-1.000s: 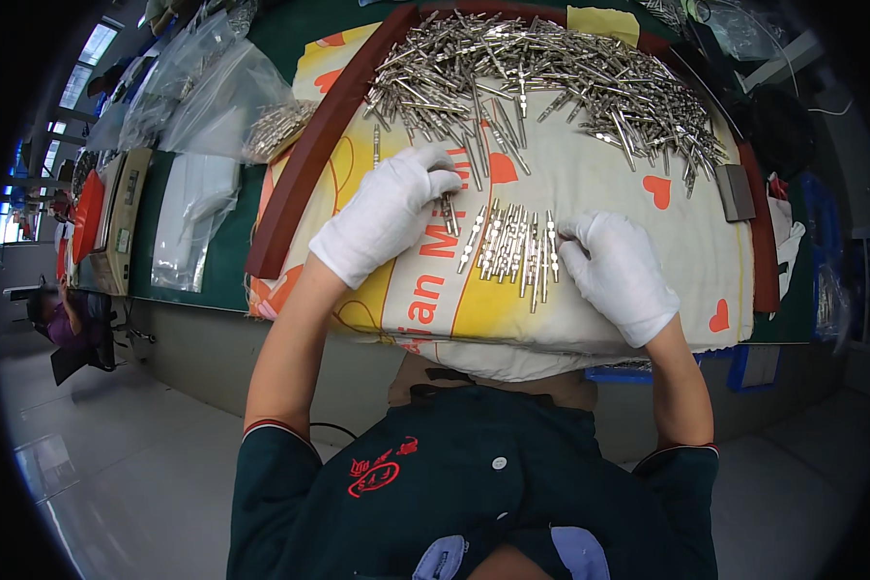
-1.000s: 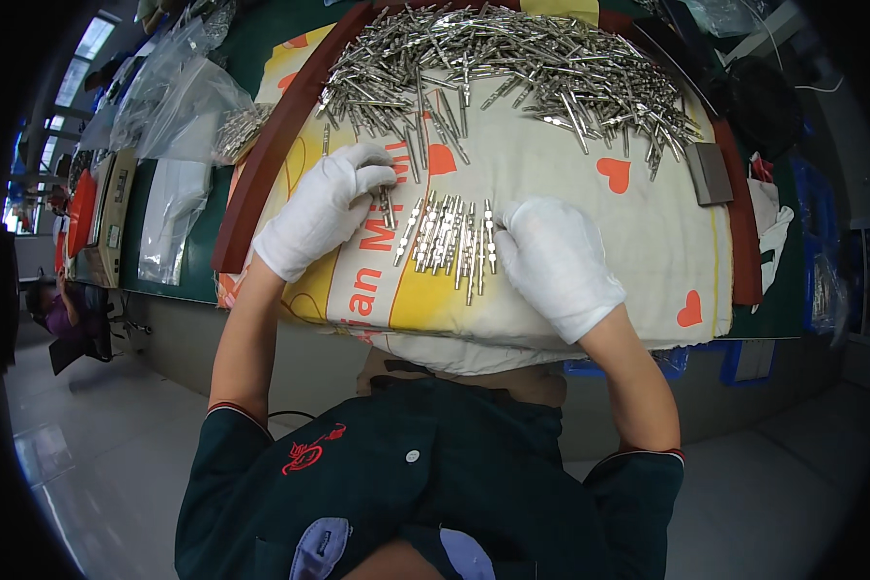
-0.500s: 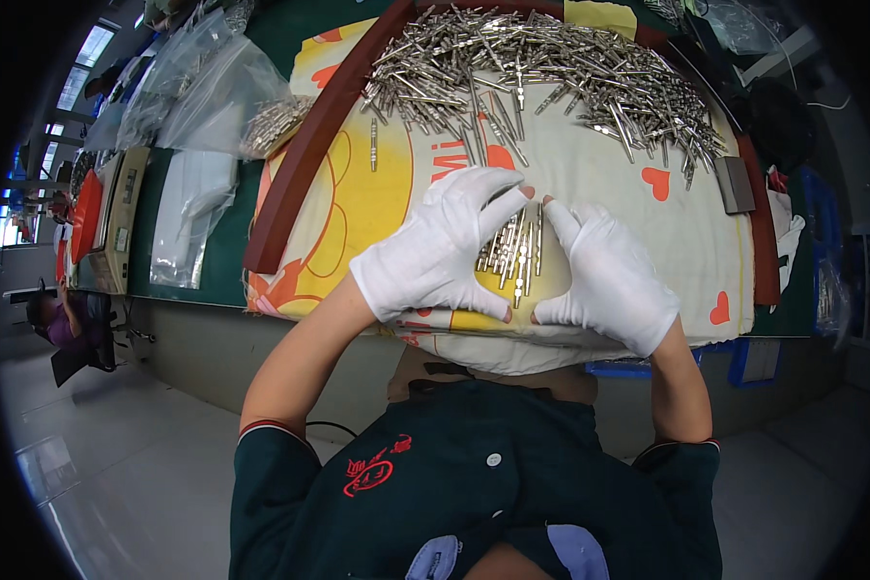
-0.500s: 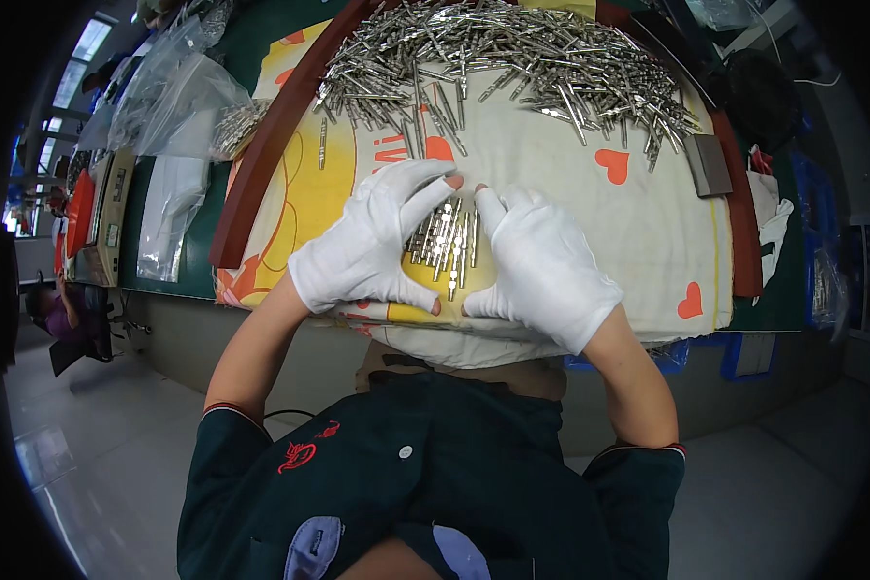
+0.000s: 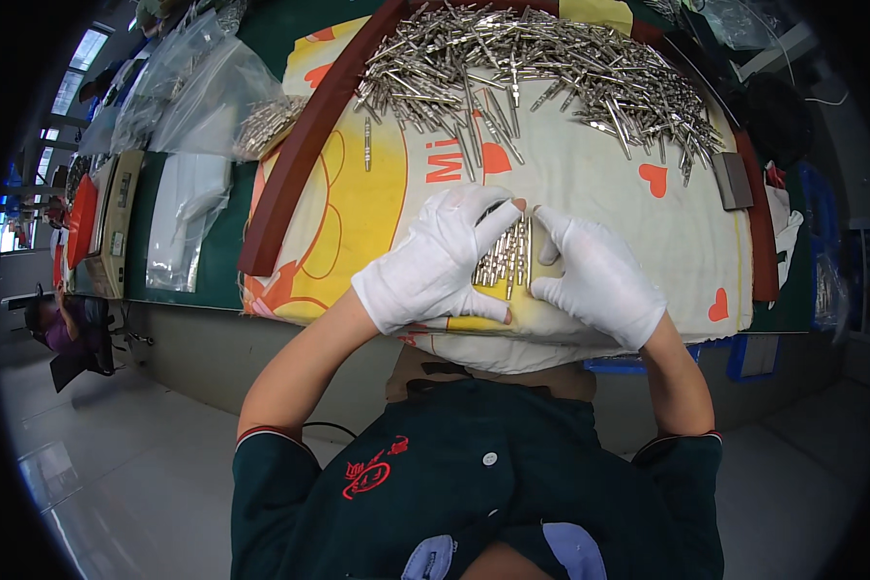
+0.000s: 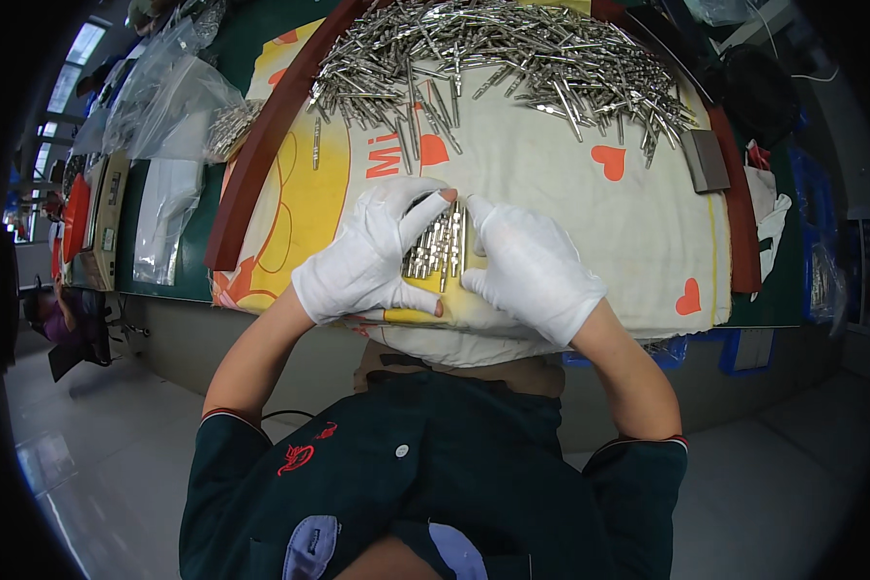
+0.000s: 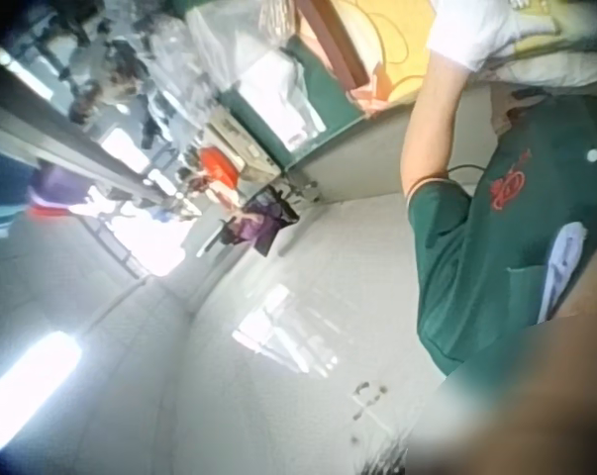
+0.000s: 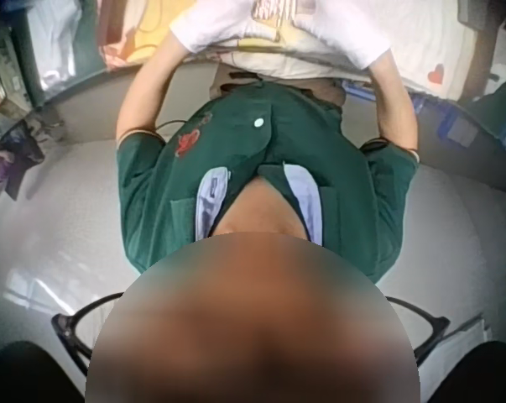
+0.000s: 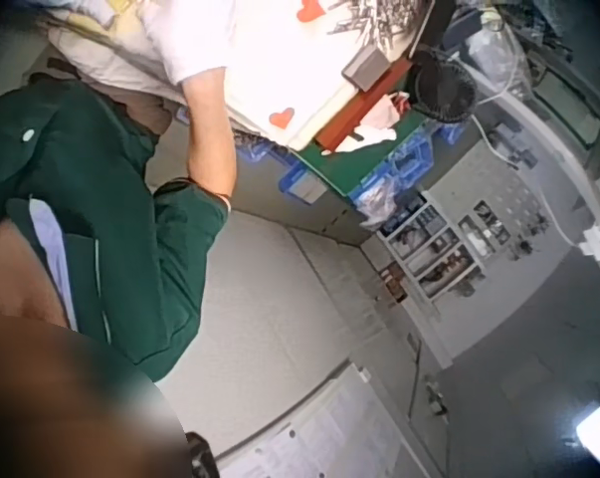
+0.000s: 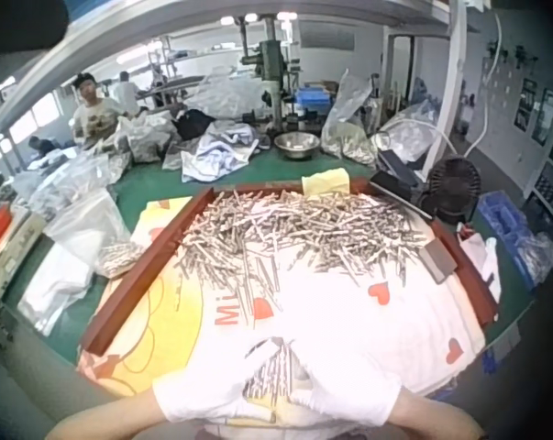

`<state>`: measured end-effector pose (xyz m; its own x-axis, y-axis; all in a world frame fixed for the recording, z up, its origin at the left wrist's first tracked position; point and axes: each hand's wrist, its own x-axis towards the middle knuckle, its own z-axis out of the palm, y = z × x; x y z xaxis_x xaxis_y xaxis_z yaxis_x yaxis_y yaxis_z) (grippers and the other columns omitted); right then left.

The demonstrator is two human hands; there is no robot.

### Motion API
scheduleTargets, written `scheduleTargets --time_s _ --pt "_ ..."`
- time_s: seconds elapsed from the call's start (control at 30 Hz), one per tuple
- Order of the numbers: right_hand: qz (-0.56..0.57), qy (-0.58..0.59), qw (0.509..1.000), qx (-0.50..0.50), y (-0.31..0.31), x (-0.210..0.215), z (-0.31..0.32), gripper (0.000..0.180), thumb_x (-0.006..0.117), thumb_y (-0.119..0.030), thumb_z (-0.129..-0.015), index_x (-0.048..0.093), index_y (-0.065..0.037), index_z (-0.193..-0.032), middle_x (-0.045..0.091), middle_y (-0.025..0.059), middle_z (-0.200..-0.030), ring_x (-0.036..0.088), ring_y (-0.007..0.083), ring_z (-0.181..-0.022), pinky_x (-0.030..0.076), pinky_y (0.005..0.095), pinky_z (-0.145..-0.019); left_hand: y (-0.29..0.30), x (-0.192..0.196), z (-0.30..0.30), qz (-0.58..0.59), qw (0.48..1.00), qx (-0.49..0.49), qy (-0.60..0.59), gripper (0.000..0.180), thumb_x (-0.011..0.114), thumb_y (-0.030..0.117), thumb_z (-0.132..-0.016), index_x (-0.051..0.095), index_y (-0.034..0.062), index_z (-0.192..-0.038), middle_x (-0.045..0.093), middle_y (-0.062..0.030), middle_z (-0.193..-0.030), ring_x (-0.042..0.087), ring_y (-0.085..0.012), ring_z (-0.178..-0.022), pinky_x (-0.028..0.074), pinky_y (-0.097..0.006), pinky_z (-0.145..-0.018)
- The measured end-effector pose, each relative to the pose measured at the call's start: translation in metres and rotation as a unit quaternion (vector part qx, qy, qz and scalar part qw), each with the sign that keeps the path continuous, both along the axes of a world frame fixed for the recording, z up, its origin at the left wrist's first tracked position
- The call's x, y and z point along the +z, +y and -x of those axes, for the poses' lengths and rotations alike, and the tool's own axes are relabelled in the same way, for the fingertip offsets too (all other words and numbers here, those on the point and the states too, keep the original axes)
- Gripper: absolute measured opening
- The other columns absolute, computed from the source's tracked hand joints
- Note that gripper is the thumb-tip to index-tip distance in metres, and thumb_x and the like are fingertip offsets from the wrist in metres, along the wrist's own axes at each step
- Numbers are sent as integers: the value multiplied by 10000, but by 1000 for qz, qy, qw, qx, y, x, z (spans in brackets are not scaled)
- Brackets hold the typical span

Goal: Sorting and arranging small metal pins onto a template at a workbench.

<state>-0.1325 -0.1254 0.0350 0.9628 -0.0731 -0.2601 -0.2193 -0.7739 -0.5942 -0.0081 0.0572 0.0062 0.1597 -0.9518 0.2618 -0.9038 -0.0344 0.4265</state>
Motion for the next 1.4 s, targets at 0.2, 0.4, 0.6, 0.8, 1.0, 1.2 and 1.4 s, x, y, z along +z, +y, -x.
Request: scheduleTargets --time_s 0.2,0.4,0.6,0.8,1.0,1.2,1.4 --pt "60 -52 996 43 -1 -5 -1 644 797 -212 -686 548 -2 -1242 619 166 -850 615 367 -835 490 436 -735 -8 -8 -3 14 1000 -4 0 847 716 592 -730 506 -11 -1287 510 -178 -1192 497 -377 -1126 397 -474 -976" --pt "56 -98 992 57 -1 -8 -2 699 811 -250 -693 549 -15 -1297 621 162 -839 611 347 -816 491 424 -745 -1 -2 -3 10 999 -18 30 815 721 563 -744 510 -9 -1285 512 -169 -1175 503 -364 -1096 401 -473 -970" --pt "36 -123 991 -43 -29 9 -52 309 658 -287 -836 715 14 -874 665 231 -735 661 406 -727 527 458 -696 10 11 -28 107 980 161 -38 386 721 93 -767 590 61 -1129 594 -85 -937 590 -293 -902 462 -415 -788" --pt "222 -63 968 -95 -21 1 -120 364 707 -399 -805 738 -45 -886 719 194 -898 711 348 -832 564 451 -737 -26 5 -60 14 981 159 -107 380 624 -19 -746 628 53 -1119 596 -155 -1032 622 -347 -886 530 -423 -760" --pt "247 -20 965 -83 -26 5 -138 217 628 -168 -791 758 -58 -926 724 196 -943 718 350 -884 572 444 -756 -38 1 -76 -39 994 47 -90 277 624 2 -735 638 30 -1009 575 -144 -959 609 -350 -874 523 -424 -753" --pt "275 -20 961 -33 -33 4 -89 210 621 -152 -723 729 4 -813 693 243 -836 688 410 -803 555 457 -756 -2 10 -67 -78 992 60 -78 209 647 16 -750 636 23 -958 585 -135 -977 604 -341 -907 515 -418 -772" --pt "194 48 979 -50 -17 13 -23 210 601 -205 -730 705 -24 -749 657 219 -701 661 396 -701 526 471 -675 35 20 -29 -90 986 141 -20 179 651 9 -773 648 13 -952 608 -142 -946 612 -344 -864 511 -407 -768"
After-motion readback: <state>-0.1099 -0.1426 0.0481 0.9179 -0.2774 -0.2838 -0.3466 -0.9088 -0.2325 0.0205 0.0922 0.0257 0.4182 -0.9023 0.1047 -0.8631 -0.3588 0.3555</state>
